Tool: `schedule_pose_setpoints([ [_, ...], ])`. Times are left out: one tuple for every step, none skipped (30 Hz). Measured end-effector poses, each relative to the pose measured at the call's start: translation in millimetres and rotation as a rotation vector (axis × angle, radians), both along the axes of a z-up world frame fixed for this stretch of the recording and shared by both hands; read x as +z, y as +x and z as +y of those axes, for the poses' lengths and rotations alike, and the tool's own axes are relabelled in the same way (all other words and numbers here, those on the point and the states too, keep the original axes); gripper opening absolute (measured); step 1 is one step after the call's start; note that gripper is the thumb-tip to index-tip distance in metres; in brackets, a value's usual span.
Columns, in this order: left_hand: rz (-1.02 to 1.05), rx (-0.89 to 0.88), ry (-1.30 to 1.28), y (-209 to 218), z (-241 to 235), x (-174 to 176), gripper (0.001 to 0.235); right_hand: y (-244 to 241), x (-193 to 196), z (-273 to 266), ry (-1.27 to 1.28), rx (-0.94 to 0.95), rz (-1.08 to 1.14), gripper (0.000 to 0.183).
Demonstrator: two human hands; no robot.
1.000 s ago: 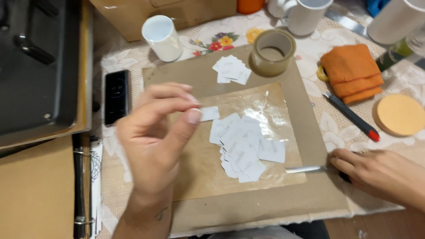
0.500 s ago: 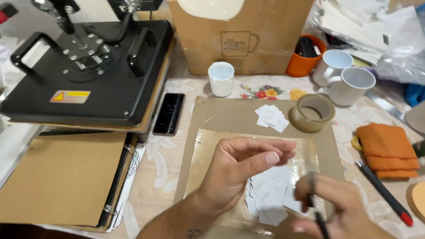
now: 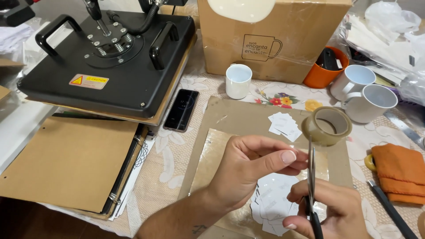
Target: The person is using scissors to cut small pieces of clear adhesive tape and applying them to small white paper stickers.
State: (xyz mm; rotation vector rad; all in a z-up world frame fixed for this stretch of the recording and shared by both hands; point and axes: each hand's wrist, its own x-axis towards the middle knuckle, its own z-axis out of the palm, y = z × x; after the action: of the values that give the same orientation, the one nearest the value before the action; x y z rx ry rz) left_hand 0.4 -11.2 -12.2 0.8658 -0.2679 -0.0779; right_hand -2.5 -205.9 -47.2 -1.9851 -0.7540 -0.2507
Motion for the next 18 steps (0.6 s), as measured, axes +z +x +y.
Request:
schedule_pose_setpoints([
  [0.001, 0.002, -0.002, 0.2, -0.1, -0.2, 0.010, -0.7, 0.7, 0.6, -0.002, 0.002, 0.001, 0.044],
  [-0.002, 0.000, 0.002, 0.4, -0.2, -0.3, 0.010, -1.4, 1.4, 1.0, -0.008, -0.020, 0.008, 0.044],
  [-0.006, -0.004, 0.006, 0.9, -0.2, -0.4, 0.011, -2.0, 2.0, 1.7, -0.014, -0.042, 0.015, 0.043],
  [-0.006, -0.003, 0.005, 1.5, -0.1, -0.3, 0.011, -0.4, 0.1, 0.6, -0.015, -0.041, 0.015, 0.043],
  [-0.003, 0.000, 0.009, 1.8, 0.1, -0.4, 0.011, 0.9, -1.9, -0.5, -0.015, -0.032, 0.001, 0.042],
  [0.001, 0.002, 0.014, 2.0, 0.5, -0.4, 0.011, 2.1, -3.8, -1.4, -0.015, -0.022, -0.012, 0.041],
  [0.000, 0.004, 0.013, 2.0, 1.2, 0.9, 0.011, 1.4, -3.6, -0.2, -0.015, -0.019, -0.013, 0.041],
  [0.007, -0.001, 0.025, 2.1, 1.9, 2.1, 0.013, 0.6, -3.4, 1.0, -0.012, -0.045, -0.010, 0.040],
  [0.014, -0.007, 0.036, 1.7, 2.5, 3.1, 0.015, -0.8, -3.4, 2.0, -0.010, -0.072, -0.006, 0.039],
  [0.015, -0.005, 0.035, 2.1, 2.5, 2.6, 0.015, 0.2, -5.7, 0.8, -0.011, -0.070, -0.005, 0.039],
  [0.017, -0.007, 0.026, 2.6, 2.5, 2.1, 0.014, 1.1, -7.9, -0.4, -0.024, -0.077, -0.014, 0.040],
  [0.018, -0.009, 0.016, 3.1, 2.3, 1.8, 0.014, 2.0, -10.0, -1.8, -0.037, -0.084, -0.022, 0.040],
  [0.017, -0.009, 0.017, 3.6, 2.3, 1.4, 0.014, 2.0, -10.4, -1.6, -0.036, -0.084, -0.024, 0.040],
  [0.022, -0.010, 0.012, 4.2, 2.2, 1.1, 0.014, 2.0, -10.7, -1.5, -0.040, -0.113, -0.017, 0.039],
  [0.029, -0.011, 0.006, 4.1, 2.0, 0.6, 0.014, 1.5, -11.2, -1.5, -0.046, -0.142, -0.009, 0.038],
  [0.030, -0.010, 0.006, 4.1, 1.7, 0.0, 0.014, 3.2, -10.9, -2.1, -0.045, -0.141, -0.008, 0.038],
  [0.021, 0.018, 0.019, 4.6, 1.6, -0.5, 0.013, 4.7, -10.9, -2.5, -0.059, -0.166, -0.042, 0.037],
  [0.012, 0.046, 0.032, 5.1, 1.2, -0.8, 0.012, 6.4, -10.8, -3.2, -0.073, -0.190, -0.076, 0.036],
])
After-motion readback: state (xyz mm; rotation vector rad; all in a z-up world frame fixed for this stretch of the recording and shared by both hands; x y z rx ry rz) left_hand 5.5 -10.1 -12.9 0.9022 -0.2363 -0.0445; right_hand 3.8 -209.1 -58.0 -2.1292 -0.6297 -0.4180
